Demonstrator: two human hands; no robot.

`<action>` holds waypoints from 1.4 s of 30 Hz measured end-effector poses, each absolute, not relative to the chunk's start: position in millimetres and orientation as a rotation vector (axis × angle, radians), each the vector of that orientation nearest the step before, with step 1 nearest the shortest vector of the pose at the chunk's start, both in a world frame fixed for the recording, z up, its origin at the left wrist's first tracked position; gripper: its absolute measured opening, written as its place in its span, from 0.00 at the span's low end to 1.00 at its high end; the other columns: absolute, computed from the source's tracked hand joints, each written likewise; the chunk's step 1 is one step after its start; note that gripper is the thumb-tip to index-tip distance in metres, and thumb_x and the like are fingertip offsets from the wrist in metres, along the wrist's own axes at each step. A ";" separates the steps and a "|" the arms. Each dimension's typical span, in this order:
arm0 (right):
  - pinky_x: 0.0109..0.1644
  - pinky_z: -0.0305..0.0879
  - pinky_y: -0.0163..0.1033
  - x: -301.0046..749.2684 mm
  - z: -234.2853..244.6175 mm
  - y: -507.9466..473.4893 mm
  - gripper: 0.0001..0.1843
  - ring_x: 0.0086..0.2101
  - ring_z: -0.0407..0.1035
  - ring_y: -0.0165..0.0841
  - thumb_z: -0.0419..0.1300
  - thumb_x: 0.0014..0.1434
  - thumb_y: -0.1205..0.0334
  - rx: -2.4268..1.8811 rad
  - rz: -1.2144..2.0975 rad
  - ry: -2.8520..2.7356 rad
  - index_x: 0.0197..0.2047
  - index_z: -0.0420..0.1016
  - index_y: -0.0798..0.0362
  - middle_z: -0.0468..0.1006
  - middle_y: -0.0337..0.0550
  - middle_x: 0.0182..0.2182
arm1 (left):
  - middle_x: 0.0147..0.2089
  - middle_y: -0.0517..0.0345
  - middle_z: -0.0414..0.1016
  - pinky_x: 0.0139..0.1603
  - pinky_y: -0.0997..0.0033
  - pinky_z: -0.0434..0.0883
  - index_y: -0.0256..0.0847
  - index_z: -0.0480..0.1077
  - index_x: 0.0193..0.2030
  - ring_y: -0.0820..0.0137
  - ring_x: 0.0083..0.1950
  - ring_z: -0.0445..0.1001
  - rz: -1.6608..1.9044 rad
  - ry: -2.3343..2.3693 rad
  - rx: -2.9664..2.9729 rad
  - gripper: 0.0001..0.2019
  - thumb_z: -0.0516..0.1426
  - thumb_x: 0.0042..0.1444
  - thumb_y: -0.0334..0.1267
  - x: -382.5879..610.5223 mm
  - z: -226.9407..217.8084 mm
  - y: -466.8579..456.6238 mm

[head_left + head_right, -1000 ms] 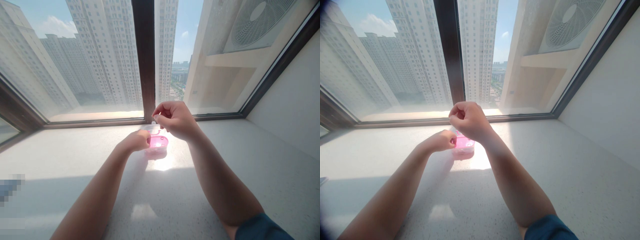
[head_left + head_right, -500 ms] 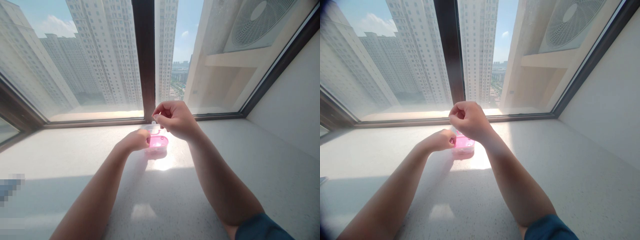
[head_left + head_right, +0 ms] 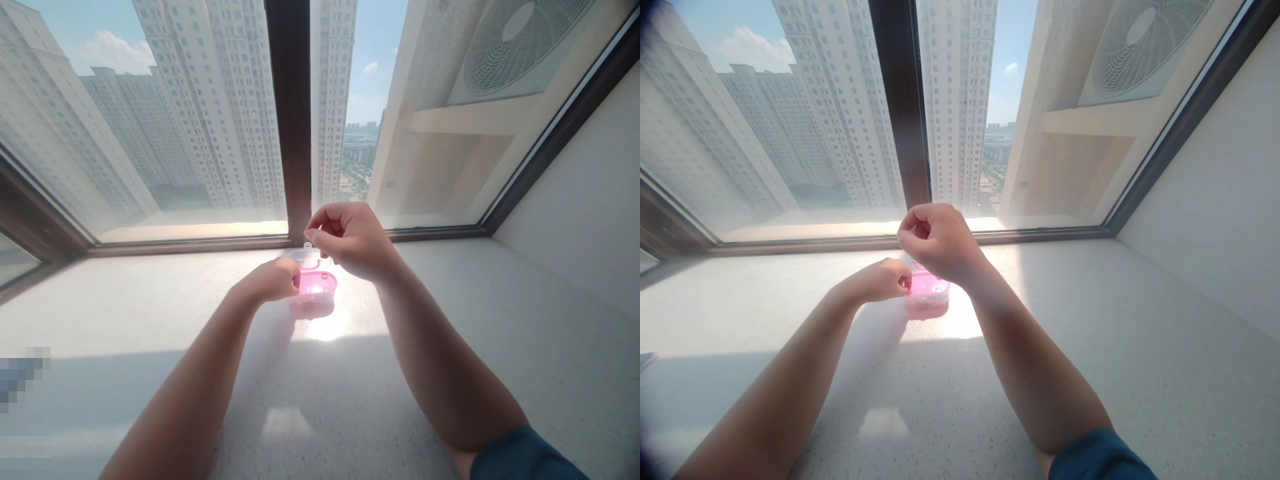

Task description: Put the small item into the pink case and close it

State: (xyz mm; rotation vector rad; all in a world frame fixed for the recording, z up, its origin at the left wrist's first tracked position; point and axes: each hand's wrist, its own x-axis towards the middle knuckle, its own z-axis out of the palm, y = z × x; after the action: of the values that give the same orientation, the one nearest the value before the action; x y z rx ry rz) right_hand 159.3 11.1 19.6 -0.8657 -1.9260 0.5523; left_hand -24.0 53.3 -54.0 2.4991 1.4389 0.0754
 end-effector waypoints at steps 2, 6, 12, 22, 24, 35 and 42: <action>0.25 0.52 0.33 159.3 19.7 11.3 0.06 0.20 0.59 0.26 0.56 0.51 0.69 -0.866 0.555 -1.926 0.28 0.75 0.58 0.64 0.35 0.16 | 0.31 0.56 0.74 0.28 0.71 0.62 0.40 0.74 0.28 0.69 0.30 0.69 0.092 1.425 2.498 0.07 0.54 0.43 0.34 -24.3 -54.0 53.4; 0.25 0.52 0.33 159.2 19.2 12.0 0.06 0.20 0.59 0.25 0.56 0.51 0.69 -0.863 0.557 -1.925 0.28 0.75 0.58 0.64 0.34 0.15 | 0.31 0.56 0.74 0.27 0.71 0.62 0.41 0.73 0.26 0.69 0.29 0.69 0.158 1.439 2.482 0.07 0.54 0.43 0.34 -26.0 -54.4 53.8; 0.25 0.53 0.33 159.2 18.2 13.0 0.06 0.20 0.59 0.26 0.56 0.51 0.69 -0.855 0.545 -1.913 0.28 0.75 0.58 0.64 0.34 0.15 | 0.26 0.57 0.73 0.25 0.71 0.57 0.40 0.71 0.24 0.70 0.26 0.67 0.384 1.626 2.442 0.07 0.52 0.46 0.33 -35.6 -45.4 56.0; 0.25 0.57 0.34 167.1 -2.1 51.6 0.06 0.21 0.64 0.29 0.58 0.51 0.63 -0.962 0.608 -1.694 0.29 0.74 0.56 0.68 0.36 0.17 | 0.32 0.53 0.76 0.34 0.67 0.62 0.41 0.72 0.31 0.64 0.34 0.70 1.019 1.926 2.128 0.07 0.54 0.51 0.40 -51.0 -57.1 79.6; 0.27 0.60 0.35 169.8 -13.5 69.6 0.07 0.23 0.66 0.30 0.58 0.52 0.60 -1.004 0.580 -1.593 0.31 0.73 0.55 0.70 0.38 0.20 | 0.35 0.53 0.76 0.37 0.66 0.63 0.41 0.72 0.37 0.64 0.36 0.71 1.129 1.896 2.005 0.10 0.55 0.52 0.43 -49.2 -68.0 85.9; 0.39 0.61 0.40 171.6 -83.1 134.4 0.25 0.36 0.69 0.38 0.51 0.57 0.39 -1.363 0.900 -1.312 0.39 0.70 0.54 0.76 0.49 0.39 | 0.44 0.45 0.76 0.37 0.65 0.66 0.40 0.69 0.44 0.61 0.39 0.75 1.255 1.472 1.215 0.23 0.52 0.56 0.58 -29.4 -134.1 108.7; 0.33 0.60 0.38 159.9 -97.9 137.4 0.29 0.29 0.71 0.34 0.46 0.60 0.36 -1.428 1.326 -1.065 0.40 0.70 0.54 0.76 0.50 0.40 | 0.35 0.47 0.77 0.35 0.66 0.68 0.36 0.68 0.44 0.64 0.32 0.75 1.226 1.222 0.816 0.23 0.49 0.59 0.56 -16.5 -131.4 103.4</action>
State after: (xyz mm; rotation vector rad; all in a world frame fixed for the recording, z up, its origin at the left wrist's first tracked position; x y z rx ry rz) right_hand 159.9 137.4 -97.9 -1.4276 -1.0648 1.3258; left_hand -16.5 103.4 -131.4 0.8158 1.2215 1.2263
